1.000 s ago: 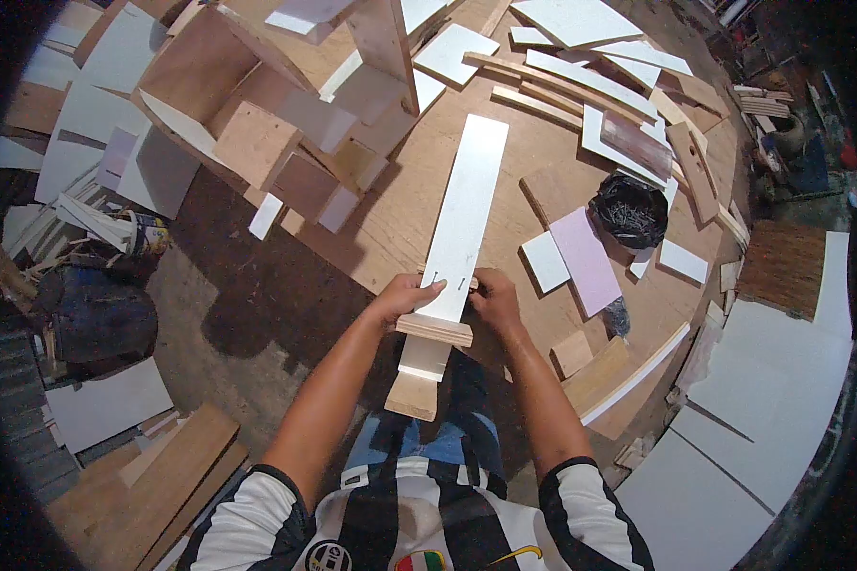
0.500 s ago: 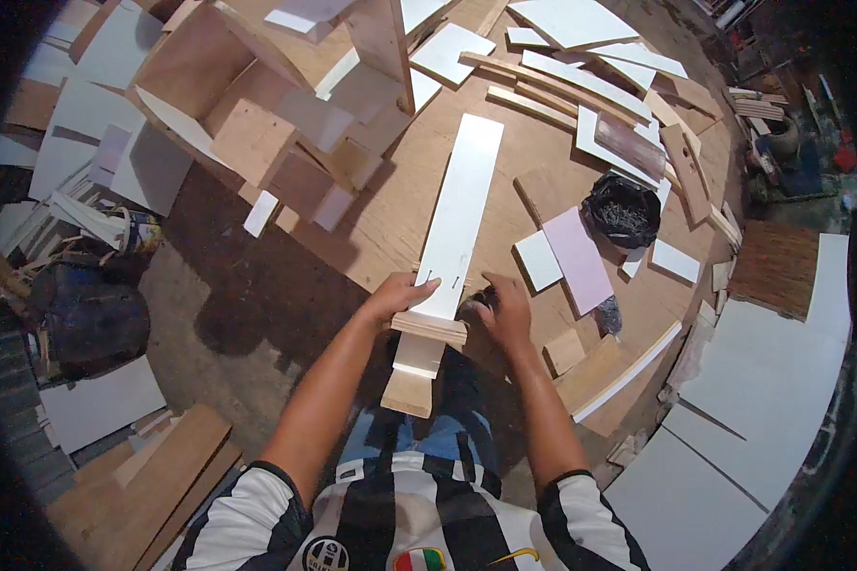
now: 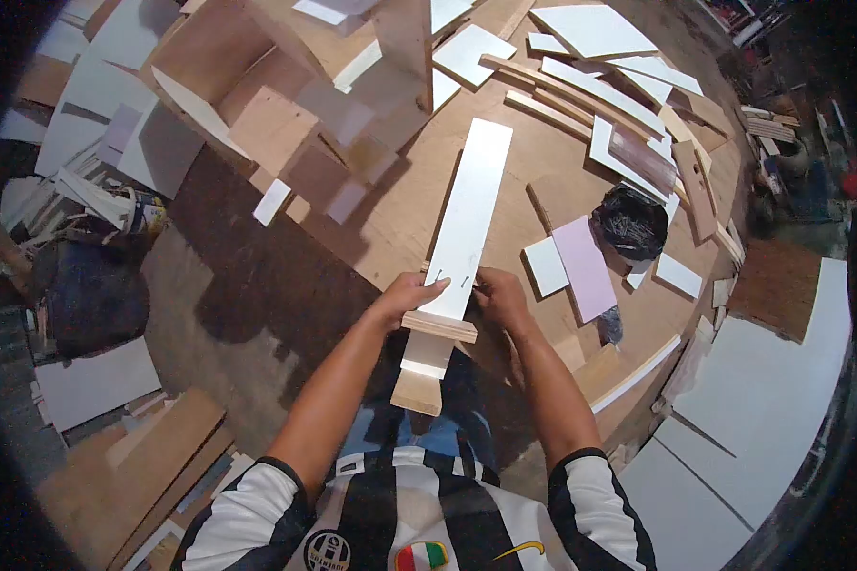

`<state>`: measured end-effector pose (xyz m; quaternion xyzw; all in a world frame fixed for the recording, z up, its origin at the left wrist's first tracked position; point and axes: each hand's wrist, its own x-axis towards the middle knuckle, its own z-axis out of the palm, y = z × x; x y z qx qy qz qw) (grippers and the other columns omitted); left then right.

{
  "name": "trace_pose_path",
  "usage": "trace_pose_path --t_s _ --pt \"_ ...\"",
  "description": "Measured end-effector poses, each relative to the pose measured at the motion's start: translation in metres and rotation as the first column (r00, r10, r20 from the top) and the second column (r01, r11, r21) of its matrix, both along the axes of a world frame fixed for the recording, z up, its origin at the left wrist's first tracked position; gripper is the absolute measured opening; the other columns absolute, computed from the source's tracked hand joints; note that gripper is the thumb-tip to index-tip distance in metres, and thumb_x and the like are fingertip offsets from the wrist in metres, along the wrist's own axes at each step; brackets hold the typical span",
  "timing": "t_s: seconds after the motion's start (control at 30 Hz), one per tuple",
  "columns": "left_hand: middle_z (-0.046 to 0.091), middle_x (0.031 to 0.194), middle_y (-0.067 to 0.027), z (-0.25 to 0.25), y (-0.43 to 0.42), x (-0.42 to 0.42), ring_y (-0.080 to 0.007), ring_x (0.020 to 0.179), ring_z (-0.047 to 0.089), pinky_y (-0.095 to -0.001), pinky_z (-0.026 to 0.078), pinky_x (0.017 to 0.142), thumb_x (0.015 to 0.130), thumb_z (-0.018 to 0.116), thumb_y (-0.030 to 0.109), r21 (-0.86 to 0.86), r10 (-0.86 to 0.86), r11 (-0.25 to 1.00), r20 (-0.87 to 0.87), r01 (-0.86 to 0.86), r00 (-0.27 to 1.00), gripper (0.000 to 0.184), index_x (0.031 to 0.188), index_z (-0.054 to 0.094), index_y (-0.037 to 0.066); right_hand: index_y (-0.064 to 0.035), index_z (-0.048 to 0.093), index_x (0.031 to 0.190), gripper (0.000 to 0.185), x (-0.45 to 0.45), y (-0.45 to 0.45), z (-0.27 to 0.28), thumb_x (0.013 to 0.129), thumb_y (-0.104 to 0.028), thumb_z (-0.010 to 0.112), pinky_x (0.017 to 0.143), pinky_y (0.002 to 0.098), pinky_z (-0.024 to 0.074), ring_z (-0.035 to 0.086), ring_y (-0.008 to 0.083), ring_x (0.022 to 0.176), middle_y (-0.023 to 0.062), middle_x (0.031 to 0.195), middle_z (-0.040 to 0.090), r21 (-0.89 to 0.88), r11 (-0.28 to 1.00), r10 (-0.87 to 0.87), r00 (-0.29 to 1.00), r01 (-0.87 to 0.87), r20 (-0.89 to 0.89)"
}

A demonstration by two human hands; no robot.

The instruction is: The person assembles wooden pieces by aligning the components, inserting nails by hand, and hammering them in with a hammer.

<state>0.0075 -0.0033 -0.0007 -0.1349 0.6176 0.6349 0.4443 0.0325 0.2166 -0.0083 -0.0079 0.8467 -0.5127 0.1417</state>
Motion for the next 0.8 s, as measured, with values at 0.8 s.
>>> trace_pose_path --t_s 0.8 --pt "0.072 0.1 -0.0091 -0.011 0.008 0.014 -0.0171 0.086 0.067 -0.0326 0.053 0.077 0.088 0.073 0.045 0.019 0.101 0.995 -0.025 -0.101 0.995 0.052 0.112 0.069 -0.002 -0.0027 0.07 0.11 0.038 -0.008 0.01 -0.027 0.073 0.003 0.071 0.08 0.0363 0.0573 0.071 0.032 0.093 0.0205 0.098 0.071 0.107 0.993 0.063 0.997 -0.059 -0.042"
